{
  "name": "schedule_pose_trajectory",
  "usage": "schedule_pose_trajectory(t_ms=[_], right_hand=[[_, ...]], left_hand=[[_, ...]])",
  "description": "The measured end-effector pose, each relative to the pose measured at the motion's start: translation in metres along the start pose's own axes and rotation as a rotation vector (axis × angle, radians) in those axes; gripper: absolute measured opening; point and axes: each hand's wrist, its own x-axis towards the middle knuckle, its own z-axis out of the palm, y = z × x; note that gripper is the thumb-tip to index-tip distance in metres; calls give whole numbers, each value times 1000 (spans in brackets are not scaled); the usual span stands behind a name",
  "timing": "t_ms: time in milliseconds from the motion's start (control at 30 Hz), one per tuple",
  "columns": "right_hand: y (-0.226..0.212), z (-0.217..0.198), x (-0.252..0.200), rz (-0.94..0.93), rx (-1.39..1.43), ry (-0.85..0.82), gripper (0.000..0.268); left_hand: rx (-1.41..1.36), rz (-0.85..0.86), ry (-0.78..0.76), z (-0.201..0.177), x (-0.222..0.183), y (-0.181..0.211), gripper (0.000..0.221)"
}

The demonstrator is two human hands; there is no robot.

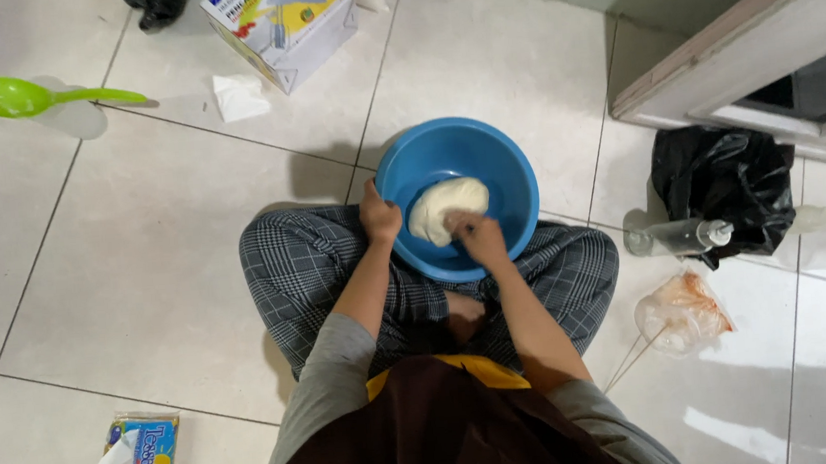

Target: Kneading dough by hand in a blue basin while sitting on the floor.

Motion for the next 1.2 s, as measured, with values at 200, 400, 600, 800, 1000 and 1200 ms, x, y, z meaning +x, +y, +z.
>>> schedule_pose_trajectory(t_ms=[200, 400, 600, 800, 1000, 1200], right_hand=[[64, 0, 28, 566, 520, 162, 48], [140, 64, 88, 990, 562, 38, 79], [34, 17, 97, 893, 266, -114, 98], [13, 25, 75, 347, 185, -184, 66], [-6, 44, 39, 137, 66, -253, 39], [-44, 58, 8, 8, -475, -506, 44]], left_hand=[[-2, -5, -9, -4, -6, 7, 49], [0, 44, 31, 2, -3, 0, 60], [23, 41, 38, 6, -4, -7, 60], [121, 55, 61, 19, 10, -25, 51], [98, 60, 119, 25, 18, -33, 44], [54, 186, 231, 38, 24, -51, 43]])
